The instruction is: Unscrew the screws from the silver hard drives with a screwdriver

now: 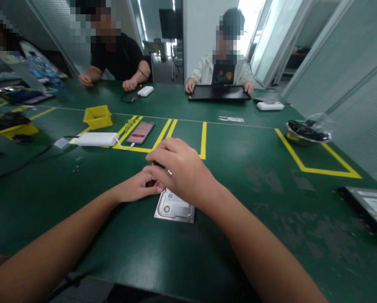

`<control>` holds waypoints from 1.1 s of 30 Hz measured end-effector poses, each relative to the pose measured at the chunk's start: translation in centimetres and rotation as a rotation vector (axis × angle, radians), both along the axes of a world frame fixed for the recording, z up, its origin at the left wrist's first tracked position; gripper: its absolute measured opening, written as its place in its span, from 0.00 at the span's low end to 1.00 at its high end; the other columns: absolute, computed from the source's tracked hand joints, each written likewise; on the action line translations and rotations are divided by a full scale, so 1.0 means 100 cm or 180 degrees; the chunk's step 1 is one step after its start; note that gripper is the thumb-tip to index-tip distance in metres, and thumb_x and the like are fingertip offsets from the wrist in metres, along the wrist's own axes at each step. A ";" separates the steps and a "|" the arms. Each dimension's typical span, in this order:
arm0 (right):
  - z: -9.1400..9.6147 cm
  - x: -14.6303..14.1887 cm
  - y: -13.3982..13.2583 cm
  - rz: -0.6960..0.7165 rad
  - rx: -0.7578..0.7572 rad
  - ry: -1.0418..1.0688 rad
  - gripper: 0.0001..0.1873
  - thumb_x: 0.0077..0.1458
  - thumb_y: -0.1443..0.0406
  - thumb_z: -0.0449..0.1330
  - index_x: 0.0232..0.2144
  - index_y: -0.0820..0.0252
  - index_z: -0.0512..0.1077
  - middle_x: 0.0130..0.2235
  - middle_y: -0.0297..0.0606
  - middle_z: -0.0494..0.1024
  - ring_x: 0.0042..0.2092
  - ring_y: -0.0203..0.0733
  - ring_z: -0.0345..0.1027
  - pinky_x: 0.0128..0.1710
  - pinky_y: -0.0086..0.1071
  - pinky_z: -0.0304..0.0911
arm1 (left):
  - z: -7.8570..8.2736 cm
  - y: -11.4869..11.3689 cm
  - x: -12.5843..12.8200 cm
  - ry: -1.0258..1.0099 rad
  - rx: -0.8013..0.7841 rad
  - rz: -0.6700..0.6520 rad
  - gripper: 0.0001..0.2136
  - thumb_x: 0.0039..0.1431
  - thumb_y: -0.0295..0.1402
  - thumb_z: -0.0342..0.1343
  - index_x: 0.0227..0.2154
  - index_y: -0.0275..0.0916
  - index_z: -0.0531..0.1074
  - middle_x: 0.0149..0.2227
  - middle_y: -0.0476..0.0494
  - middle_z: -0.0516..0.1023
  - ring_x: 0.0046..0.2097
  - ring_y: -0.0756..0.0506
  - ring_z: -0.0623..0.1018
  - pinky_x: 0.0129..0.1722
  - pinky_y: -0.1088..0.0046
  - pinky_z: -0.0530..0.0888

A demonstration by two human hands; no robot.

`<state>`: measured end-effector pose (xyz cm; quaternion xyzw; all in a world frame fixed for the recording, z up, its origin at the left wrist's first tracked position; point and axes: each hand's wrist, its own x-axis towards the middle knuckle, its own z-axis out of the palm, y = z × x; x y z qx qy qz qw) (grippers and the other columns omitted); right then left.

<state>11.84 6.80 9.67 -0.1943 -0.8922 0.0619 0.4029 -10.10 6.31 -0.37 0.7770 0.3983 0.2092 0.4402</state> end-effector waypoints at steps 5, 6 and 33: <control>0.009 0.005 -0.005 0.0440 -0.0313 -0.0228 0.14 0.60 0.72 0.53 0.45 0.65 0.76 0.47 0.43 0.78 0.49 0.41 0.71 0.49 0.36 0.66 | -0.001 0.000 0.000 0.0061 0.0074 0.0033 0.08 0.60 0.36 0.57 0.33 0.34 0.73 0.29 0.50 0.73 0.31 0.50 0.71 0.32 0.76 0.66; 0.010 0.006 -0.005 0.0451 -0.0306 -0.0294 0.15 0.61 0.72 0.52 0.46 0.64 0.75 0.48 0.43 0.78 0.50 0.41 0.71 0.50 0.36 0.66 | -0.001 0.000 0.000 0.0066 0.0068 0.0031 0.08 0.60 0.35 0.57 0.33 0.34 0.73 0.29 0.50 0.73 0.31 0.50 0.71 0.32 0.76 0.66; 0.007 0.005 -0.004 0.0118 -0.0215 -0.0198 0.10 0.61 0.71 0.54 0.41 0.64 0.76 0.47 0.42 0.78 0.49 0.39 0.71 0.50 0.33 0.65 | 0.002 0.000 0.000 -0.0028 -0.0146 -0.0030 0.08 0.60 0.36 0.57 0.34 0.34 0.73 0.30 0.49 0.73 0.32 0.49 0.70 0.33 0.75 0.66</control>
